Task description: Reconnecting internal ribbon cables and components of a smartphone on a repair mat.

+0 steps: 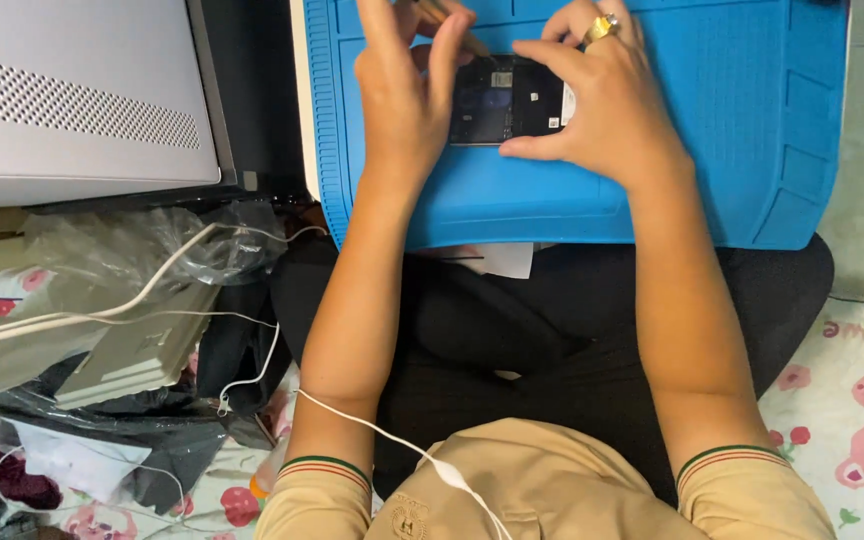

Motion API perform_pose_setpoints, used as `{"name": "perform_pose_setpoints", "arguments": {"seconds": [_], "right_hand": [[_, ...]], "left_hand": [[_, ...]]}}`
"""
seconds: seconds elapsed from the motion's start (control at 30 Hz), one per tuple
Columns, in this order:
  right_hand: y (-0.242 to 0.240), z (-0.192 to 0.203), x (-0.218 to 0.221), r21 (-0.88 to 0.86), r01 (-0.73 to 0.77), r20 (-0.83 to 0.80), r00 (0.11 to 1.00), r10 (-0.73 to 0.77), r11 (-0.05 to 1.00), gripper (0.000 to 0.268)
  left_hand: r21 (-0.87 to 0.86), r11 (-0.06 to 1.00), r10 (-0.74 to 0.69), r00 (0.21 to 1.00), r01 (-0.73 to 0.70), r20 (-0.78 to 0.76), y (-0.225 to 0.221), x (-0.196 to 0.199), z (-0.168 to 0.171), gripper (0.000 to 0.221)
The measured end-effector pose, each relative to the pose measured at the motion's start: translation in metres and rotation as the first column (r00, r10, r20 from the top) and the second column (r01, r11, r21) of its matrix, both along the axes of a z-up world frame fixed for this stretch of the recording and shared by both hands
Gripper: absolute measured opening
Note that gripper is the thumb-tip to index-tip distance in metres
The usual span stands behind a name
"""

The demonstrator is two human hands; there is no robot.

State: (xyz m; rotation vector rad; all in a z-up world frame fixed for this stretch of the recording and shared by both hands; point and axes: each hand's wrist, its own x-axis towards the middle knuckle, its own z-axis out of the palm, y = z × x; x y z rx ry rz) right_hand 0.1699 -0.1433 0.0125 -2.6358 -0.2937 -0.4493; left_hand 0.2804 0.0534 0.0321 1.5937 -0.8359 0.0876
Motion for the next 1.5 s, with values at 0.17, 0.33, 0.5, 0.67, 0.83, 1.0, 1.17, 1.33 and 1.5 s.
{"name": "perform_pose_setpoints", "arguments": {"seconds": [0.17,0.33,0.5,0.67,0.83,1.0,1.17,1.33,1.5], "right_hand": [[-0.001,-0.003,0.001,0.005,0.004,-0.001,1.0,-0.004,1.0,0.088],[0.0,-0.002,0.001,0.006,0.014,-0.008,1.0,-0.014,1.0,0.088],[0.002,0.004,0.002,-0.008,0.034,-0.045,0.998,-0.034,0.999,0.089],[0.003,0.002,0.004,0.005,0.038,-0.055,0.998,-0.038,0.999,0.083],[0.003,0.001,0.003,0.0,0.055,-0.079,0.995,-0.055,0.998,0.082],[0.005,0.003,0.003,0.028,0.08,-0.152,0.985,-0.075,0.996,0.086],[0.003,-0.001,0.003,0.023,0.07,-0.113,0.991,-0.067,0.997,0.084],[0.004,-0.001,0.003,0.032,0.067,-0.122,0.991,-0.062,0.997,0.083],[0.004,-0.002,0.003,0.035,0.073,-0.098,0.993,-0.069,0.997,0.079]], "left_hand": [[0.072,0.997,-0.004,1.0,0.002,0.03,-0.007,-0.001,-0.006,0.015],[0.043,0.997,-0.057,0.998,0.057,-0.008,-0.009,-0.002,-0.012,0.016],[0.111,0.99,-0.083,0.996,0.087,-0.038,-0.005,-0.002,-0.022,0.037],[0.244,0.952,-0.204,0.977,0.183,0.065,-0.004,-0.006,-0.007,0.042],[0.28,0.944,-0.219,0.965,0.172,0.146,-0.005,-0.009,-0.008,0.047],[0.276,0.948,-0.187,0.979,0.158,0.083,-0.002,-0.007,-0.011,0.041],[0.289,0.933,-0.235,0.971,0.212,0.048,-0.002,-0.008,-0.001,0.04],[0.292,0.937,-0.236,0.963,0.19,0.133,-0.007,-0.009,-0.005,0.044],[0.377,0.921,-0.188,0.961,0.1,0.203,-0.004,-0.012,0.002,0.054]]}}
